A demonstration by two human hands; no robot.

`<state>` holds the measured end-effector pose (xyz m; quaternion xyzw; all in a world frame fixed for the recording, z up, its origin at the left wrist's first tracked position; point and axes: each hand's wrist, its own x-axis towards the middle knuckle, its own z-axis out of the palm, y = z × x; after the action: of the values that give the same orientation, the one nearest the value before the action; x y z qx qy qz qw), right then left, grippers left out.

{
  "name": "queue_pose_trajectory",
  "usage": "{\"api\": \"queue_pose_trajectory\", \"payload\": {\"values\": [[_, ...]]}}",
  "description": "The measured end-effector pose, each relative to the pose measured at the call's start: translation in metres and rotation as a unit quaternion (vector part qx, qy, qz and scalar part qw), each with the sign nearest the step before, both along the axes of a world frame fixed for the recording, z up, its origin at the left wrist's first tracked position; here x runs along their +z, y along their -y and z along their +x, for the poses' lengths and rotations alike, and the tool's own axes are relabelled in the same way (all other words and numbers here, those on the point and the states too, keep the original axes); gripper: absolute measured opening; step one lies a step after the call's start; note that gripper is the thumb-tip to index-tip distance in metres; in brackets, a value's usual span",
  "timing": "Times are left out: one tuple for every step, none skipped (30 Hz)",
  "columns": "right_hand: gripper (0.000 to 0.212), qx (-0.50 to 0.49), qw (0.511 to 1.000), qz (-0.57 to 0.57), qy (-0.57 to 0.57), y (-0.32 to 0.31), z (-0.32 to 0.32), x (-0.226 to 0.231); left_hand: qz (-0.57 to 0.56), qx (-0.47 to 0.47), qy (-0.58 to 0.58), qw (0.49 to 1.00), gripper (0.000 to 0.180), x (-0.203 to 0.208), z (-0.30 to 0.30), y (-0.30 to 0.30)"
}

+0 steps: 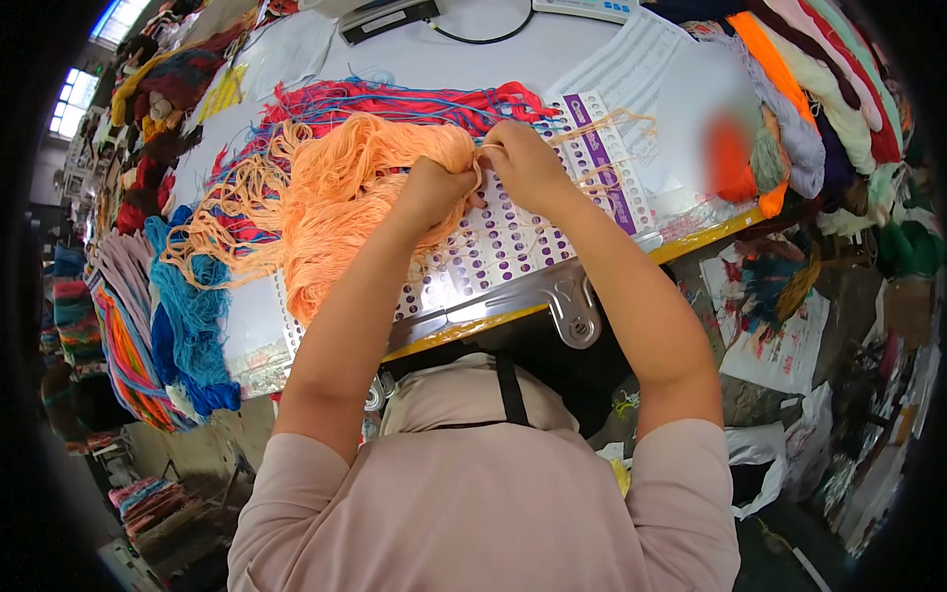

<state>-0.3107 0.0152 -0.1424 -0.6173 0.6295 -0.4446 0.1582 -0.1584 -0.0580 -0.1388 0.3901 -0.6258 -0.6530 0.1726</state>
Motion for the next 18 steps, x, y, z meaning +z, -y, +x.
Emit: {"api": "queue_pose_trajectory", "payload": {"values": [[0.011, 0.005, 0.998, 0.029, 0.049, -0.001, -0.002, -0.001, -0.017, 0.002, 0.021, 1.000, 0.016, 0.003, -0.001, -0.002], [0.011, 0.003, 0.998, 0.029, 0.050, -0.002, -0.003, -0.001, -0.034, 0.004, 0.041, 0.999, 0.017, 0.007, -0.001, -0.004], [0.011, -0.004, 0.997, 0.052, 0.062, -0.004, -0.005, -0.001, -0.033, 0.002, 0.042, 0.999, 0.017, 0.008, -0.002, -0.005], [0.011, -0.012, 0.994, 0.075, 0.073, -0.005, -0.007, -0.002, -0.118, 0.020, 0.062, 0.991, 0.015, 0.009, -0.002, -0.006], [0.011, -0.015, 0.994, 0.075, 0.074, -0.004, -0.007, -0.003, -0.201, 0.037, 0.082, 0.975, 0.014, 0.008, -0.003, -0.006], [0.010, -0.004, 0.995, 0.067, 0.078, -0.003, -0.005, -0.003, -0.200, 0.033, 0.083, 0.976, 0.014, 0.001, -0.003, -0.003], [0.010, 0.010, 0.995, 0.058, 0.082, -0.002, -0.003, -0.004, -0.182, 0.046, 0.076, 0.979, 0.015, -0.011, 0.000, 0.005], [0.010, 0.009, 0.995, 0.058, 0.084, -0.002, -0.001, -0.004, -0.163, 0.058, 0.068, 0.982, 0.016, -0.024, 0.003, 0.012], [0.010, 0.011, 0.999, 0.046, -0.009, -0.003, -0.001, -0.004, -0.163, 0.055, 0.069, 0.983, 0.016, -0.028, 0.003, 0.016], [0.010, 0.013, 0.994, 0.034, -0.102, -0.003, -0.002, -0.004, -0.129, 0.067, 0.039, 0.989, 0.016, -0.032, 0.004, 0.019], [0.010, 0.011, 0.994, 0.034, -0.101, -0.003, -0.001, -0.005, -0.094, 0.079, 0.009, 0.992, 0.017, -0.036, 0.004, 0.022], [0.011, 0.016, 0.989, 0.015, -0.147, -0.003, -0.001, -0.007, -0.093, 0.075, 0.009, 0.993, 0.017, -0.031, 0.001, 0.019], [0.012, 0.021, 0.981, -0.004, -0.193, -0.004, -0.002, -0.010, -0.058, 0.069, -0.007, 0.996, 0.017, -0.024, 0.000, 0.016], [0.012, 0.019, 0.981, -0.002, -0.192, -0.005, -0.002, -0.013, -0.024, 0.063, -0.022, 0.997, 0.018, -0.019, -0.002, 0.014], [0.013, 0.007, 0.978, -0.021, -0.206, -0.005, 0.002, -0.013, -0.025, 0.065, -0.021, 0.997, 0.018, -0.022, 0.000, 0.015], [0.013, -0.003, 0.975, -0.040, -0.219, -0.004, 0.005, -0.014, -0.045, 0.074, -0.021, 0.996, 0.018, -0.027, 0.001, 0.017], [0.013, -0.001, 0.975, -0.041, -0.218, -0.001, 0.007, -0.015, -0.065, 0.082, -0.020, 0.994, 0.017, -0.031, 0.004, 0.019], [0.012, -0.010, 0.979, -0.040, -0.199, 0.002, 0.004, -0.019, -0.063, 0.080, -0.020, 0.995, 0.017, -0.026, 0.002, 0.015]]}}
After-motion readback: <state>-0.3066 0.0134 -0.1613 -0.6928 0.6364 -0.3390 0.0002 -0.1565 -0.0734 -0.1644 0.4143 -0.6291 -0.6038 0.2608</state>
